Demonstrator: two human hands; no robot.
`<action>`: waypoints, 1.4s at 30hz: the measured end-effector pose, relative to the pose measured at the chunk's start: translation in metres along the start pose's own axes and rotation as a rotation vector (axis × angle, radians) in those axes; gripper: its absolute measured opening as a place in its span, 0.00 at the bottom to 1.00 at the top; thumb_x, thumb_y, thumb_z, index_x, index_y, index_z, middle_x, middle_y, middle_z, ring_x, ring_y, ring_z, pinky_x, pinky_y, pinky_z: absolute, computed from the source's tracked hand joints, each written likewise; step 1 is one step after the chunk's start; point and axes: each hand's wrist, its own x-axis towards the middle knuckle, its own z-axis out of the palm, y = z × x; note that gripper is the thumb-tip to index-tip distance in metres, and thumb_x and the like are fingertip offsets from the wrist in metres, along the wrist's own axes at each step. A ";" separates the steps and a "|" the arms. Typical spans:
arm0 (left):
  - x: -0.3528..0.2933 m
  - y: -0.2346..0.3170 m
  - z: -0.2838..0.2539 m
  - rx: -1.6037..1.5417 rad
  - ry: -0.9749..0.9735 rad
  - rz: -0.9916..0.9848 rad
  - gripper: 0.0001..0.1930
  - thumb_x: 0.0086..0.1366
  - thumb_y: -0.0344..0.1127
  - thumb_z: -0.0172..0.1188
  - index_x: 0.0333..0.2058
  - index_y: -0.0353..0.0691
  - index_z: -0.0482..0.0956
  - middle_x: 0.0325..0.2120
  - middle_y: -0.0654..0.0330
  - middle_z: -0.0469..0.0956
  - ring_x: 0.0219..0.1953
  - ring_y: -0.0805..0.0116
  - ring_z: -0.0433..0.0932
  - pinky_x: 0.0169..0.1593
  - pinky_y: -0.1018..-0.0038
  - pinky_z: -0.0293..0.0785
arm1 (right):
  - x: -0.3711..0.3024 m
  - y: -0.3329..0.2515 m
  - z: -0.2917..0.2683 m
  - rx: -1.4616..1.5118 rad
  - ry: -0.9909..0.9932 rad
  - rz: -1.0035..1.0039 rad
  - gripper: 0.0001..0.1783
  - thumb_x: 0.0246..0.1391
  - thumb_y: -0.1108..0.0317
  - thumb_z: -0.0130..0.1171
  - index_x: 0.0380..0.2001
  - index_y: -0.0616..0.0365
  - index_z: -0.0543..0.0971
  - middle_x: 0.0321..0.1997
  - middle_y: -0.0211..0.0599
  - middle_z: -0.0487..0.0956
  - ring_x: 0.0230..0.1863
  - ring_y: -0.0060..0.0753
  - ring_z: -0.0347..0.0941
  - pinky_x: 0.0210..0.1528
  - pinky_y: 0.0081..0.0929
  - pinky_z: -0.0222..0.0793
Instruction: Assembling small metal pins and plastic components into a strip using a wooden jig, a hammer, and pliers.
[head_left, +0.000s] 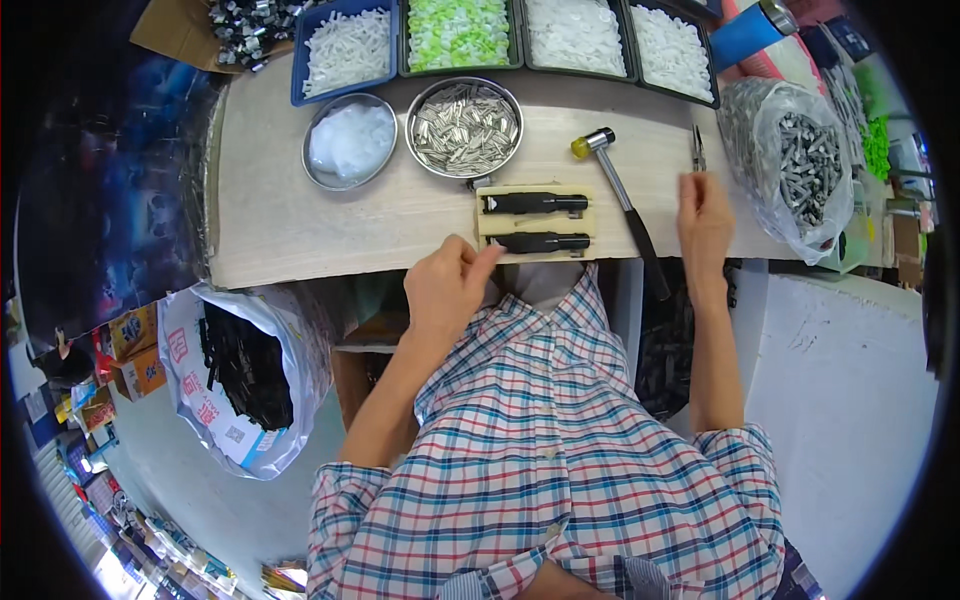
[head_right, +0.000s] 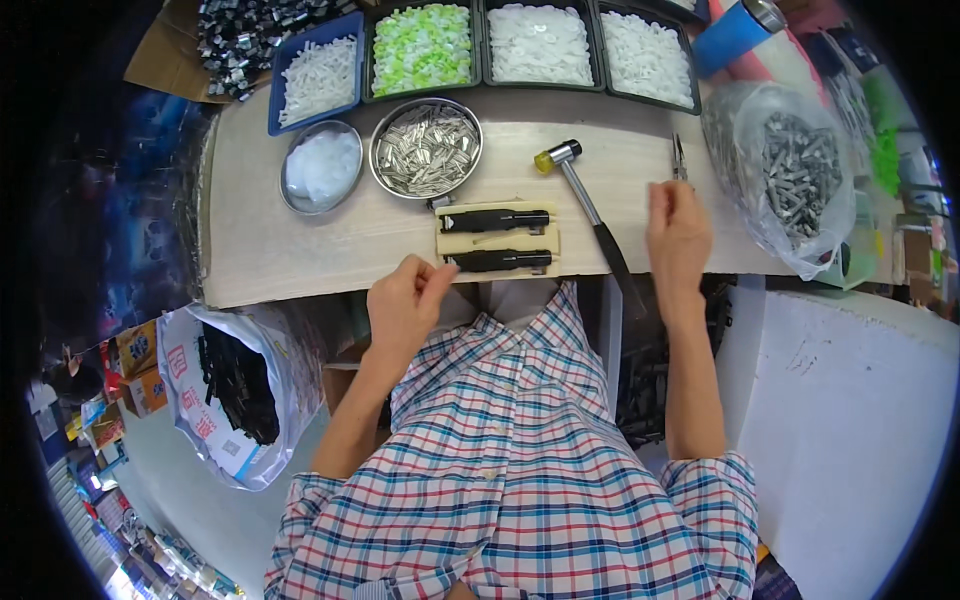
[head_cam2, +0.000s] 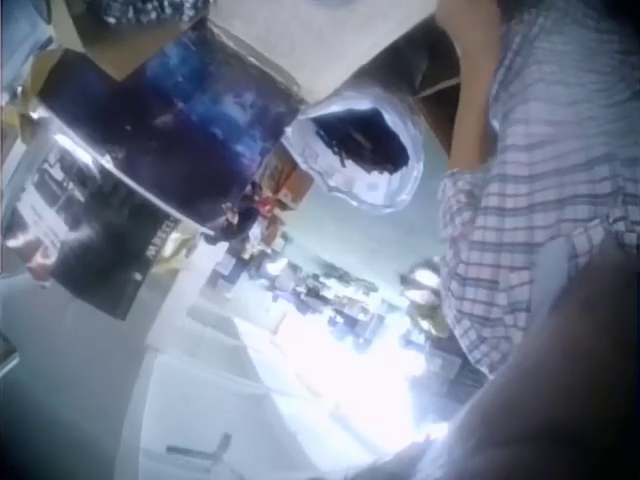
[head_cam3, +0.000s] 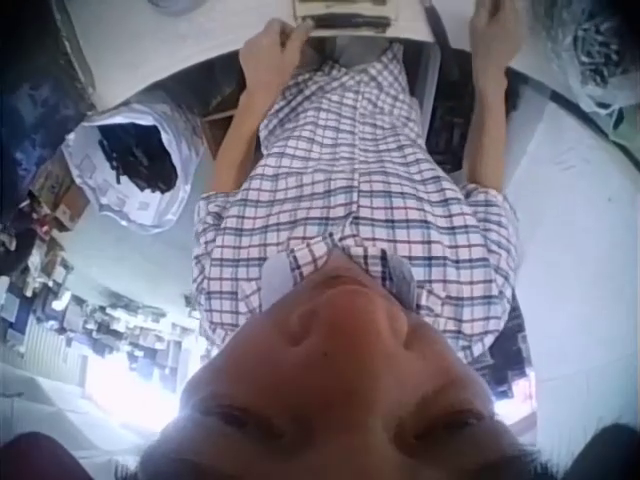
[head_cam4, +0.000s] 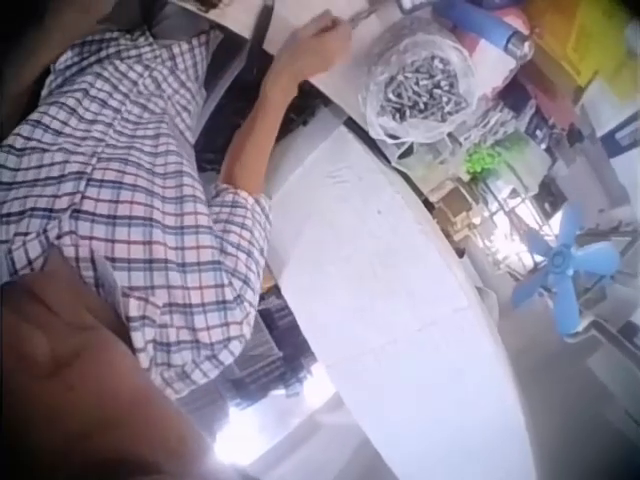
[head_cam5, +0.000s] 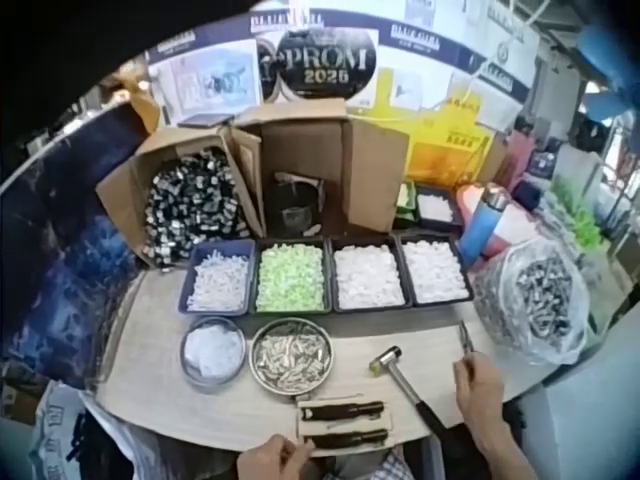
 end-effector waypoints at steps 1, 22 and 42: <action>-0.007 -0.008 0.005 -0.273 0.073 -0.131 0.18 0.65 0.45 0.65 0.25 0.36 0.76 0.13 0.56 0.74 0.16 0.60 0.76 0.24 0.69 0.72 | 0.006 0.009 0.001 0.007 0.008 -0.002 0.20 0.64 0.51 0.58 0.40 0.60 0.81 0.29 0.41 0.80 0.29 0.38 0.78 0.34 0.37 0.73; 0.080 0.012 -0.014 -0.889 0.063 0.049 0.13 0.69 0.23 0.50 0.52 0.31 0.73 0.39 0.54 0.77 0.43 0.57 0.79 0.55 0.63 0.73 | -0.011 0.053 -0.010 0.170 -0.026 0.044 0.24 0.68 0.69 0.51 0.64 0.64 0.68 0.56 0.51 0.77 0.52 0.42 0.75 0.58 0.31 0.68; 0.067 -0.019 -0.015 -1.084 0.365 -0.240 0.18 0.72 0.32 0.57 0.21 0.35 0.72 0.15 0.71 0.66 0.19 0.84 0.60 0.22 0.79 0.54 | -0.107 -0.106 -0.028 0.585 -0.567 -0.049 0.20 0.42 0.89 0.48 0.42 0.67 0.74 0.45 0.44 0.74 0.44 0.39 0.76 0.47 0.21 0.67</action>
